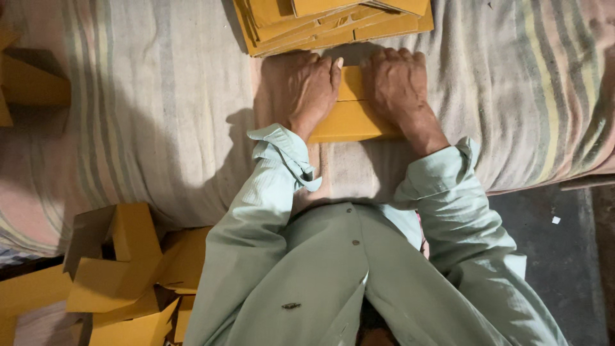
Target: The person folds pre-cut yellow cardboard boxes, pressing the sides and flaps to shape each box and stacking finished boxes on the cloth surface in front of them. They take flat box blanks one at a time, fold the walls together, and set completed boxes aside.
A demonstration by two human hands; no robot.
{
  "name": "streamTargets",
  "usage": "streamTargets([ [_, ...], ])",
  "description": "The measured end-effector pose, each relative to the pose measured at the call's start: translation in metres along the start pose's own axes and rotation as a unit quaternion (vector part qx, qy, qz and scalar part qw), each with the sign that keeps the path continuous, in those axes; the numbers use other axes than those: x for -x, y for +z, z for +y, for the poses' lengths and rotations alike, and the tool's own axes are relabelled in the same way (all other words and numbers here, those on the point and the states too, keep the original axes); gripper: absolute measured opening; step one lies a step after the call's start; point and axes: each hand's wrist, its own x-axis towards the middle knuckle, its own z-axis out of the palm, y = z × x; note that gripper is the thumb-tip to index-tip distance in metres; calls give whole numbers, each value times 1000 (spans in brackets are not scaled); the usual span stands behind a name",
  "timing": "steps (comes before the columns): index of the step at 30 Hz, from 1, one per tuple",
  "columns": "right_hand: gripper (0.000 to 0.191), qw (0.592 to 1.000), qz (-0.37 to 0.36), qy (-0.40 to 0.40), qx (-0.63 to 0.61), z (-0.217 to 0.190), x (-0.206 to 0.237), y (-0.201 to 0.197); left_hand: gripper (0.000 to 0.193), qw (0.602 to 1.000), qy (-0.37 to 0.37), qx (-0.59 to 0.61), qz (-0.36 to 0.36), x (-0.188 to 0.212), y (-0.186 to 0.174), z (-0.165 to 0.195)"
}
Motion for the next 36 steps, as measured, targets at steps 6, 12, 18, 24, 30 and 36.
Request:
streamTargets([
  [6,37,999,3,35,34,-13,7,-3,35,998,4,-53,-27,2,3,5],
  [12,55,998,-18,6,-55,-29,22,-8,51,997,38,-46,-53,31,-3,-2],
  [18,59,994,-45,87,-58,-1,45,-23,59,996,-17,40,-77,53,-20,-17],
  [24,64,999,-41,24,-21,-31,56,-26,57,988,104,-107,-48,70,-22,20],
  [30,72,992,-45,-46,-113,-30,81,-57,74,983,128,84,-104,99,-58,5],
  [36,88,996,-32,-16,-76,-32,80,-65,89,991,91,-4,-95,94,-66,12],
])
